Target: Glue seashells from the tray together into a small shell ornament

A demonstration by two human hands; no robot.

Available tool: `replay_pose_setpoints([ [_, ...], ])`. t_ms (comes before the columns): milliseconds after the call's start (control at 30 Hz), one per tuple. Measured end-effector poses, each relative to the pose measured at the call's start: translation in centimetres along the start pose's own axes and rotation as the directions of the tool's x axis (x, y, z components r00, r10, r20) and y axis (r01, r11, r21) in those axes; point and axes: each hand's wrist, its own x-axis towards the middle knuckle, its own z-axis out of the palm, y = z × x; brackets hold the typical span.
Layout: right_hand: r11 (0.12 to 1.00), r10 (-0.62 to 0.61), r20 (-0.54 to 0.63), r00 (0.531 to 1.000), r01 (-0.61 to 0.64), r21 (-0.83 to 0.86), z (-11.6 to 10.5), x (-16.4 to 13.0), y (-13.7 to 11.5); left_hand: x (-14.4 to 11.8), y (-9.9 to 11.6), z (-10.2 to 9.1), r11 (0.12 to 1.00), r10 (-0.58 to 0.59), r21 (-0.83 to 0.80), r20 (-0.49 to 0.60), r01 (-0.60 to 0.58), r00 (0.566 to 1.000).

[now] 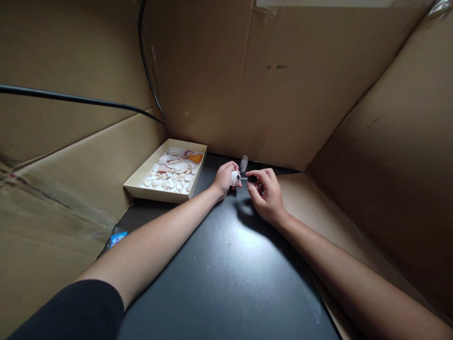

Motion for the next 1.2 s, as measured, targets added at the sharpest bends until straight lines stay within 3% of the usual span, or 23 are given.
replay_pose_setpoints([
  [500, 1.000, -0.006, -0.037, 0.999, 0.005, -0.010, -0.04, 0.00, 0.00, 0.00, -0.04, -0.01, 1.000, -0.015, 0.015, 0.006, 0.015, 1.000],
  [1200, 0.999, -0.044, 0.014, 0.999, 0.044, 0.016, 0.01, -0.11, -0.15, 0.08, -0.12, -0.10, 1.000, -0.006, 0.025, 0.010, 0.006, 1.000],
])
